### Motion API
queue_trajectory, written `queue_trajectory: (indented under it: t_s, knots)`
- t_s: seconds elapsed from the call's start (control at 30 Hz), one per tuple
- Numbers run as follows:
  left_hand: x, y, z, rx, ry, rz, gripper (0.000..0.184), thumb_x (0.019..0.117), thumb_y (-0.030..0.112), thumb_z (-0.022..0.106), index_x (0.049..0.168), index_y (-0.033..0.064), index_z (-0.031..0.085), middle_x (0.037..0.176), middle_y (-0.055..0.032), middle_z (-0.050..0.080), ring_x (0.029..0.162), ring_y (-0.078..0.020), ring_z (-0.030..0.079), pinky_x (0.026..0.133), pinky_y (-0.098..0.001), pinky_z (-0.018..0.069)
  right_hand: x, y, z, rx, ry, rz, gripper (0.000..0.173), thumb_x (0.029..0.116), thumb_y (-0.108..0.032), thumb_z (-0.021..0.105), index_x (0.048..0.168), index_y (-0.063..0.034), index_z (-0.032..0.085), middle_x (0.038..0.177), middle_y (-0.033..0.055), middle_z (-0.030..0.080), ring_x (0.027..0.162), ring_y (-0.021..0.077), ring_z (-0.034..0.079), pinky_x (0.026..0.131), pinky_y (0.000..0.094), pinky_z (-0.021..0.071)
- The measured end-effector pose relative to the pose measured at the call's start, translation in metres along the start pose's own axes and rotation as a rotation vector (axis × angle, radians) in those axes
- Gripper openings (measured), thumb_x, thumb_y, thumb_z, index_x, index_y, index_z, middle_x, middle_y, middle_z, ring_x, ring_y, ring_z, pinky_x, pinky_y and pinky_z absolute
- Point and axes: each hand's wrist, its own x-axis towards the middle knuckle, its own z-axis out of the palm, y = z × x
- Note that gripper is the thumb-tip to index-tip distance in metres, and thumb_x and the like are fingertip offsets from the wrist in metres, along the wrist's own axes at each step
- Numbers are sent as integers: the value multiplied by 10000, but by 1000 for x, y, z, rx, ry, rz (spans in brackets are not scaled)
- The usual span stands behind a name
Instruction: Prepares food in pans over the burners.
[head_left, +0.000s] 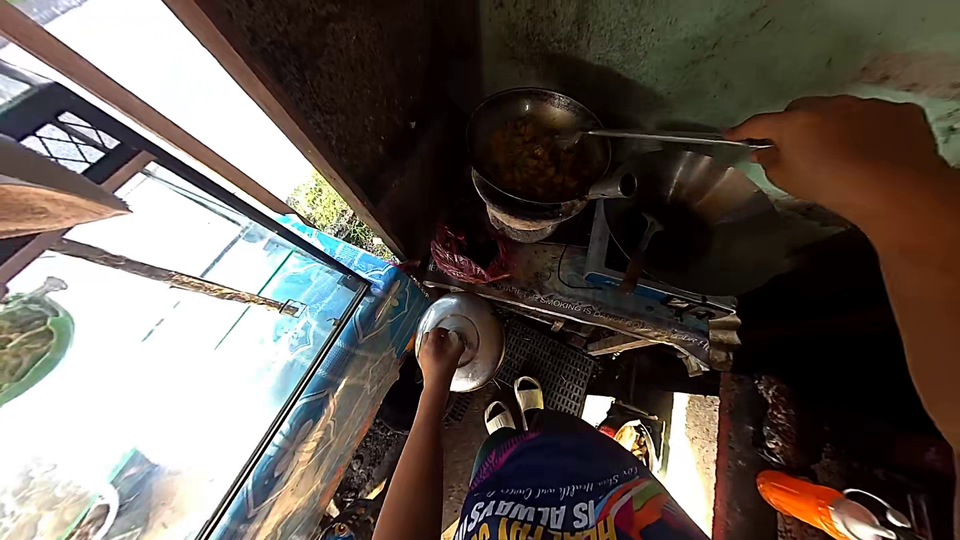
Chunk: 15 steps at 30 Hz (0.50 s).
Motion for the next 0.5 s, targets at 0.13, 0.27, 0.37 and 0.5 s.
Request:
queue_trajectory:
  t_s: [0.13,0.27,0.37,0.5]
  knots:
    - [-2,-9,-4,5,-2,-1,444,787,191,816,1121,-70,684,1106,-278,662,1055,-419,642,948,-576,496,-9,12,-2,126,85,-51,330,1034,-80,600,1335,-185,683,1157,337,672,1080,623,611,803,831,419]
    - [-6,-14,-3,5,5,6,438,784,182,823,1114,-72,688,1096,-283,666,1059,-426,643,959,-576,491,-18,-7,6,102,8,-52,353,1029,-62,599,1346,-193,682,1187,319,670,1104,602,612,808,799,444]
    - [-7,-12,-5,9,19,-27,444,782,169,829,1122,-76,683,1116,-289,659,1069,-429,637,967,-576,486,-14,-5,4,32,-38,-26,361,1024,-47,599,1338,-200,687,1178,309,674,1083,587,625,776,774,462]
    - [-6,-10,-9,16,75,-63,452,766,154,841,1122,-76,684,1115,-290,660,1072,-428,636,966,-574,486,0,15,-4,66,-22,-34,330,1020,-64,620,1310,-195,708,1138,330,684,1053,617,620,771,798,438]
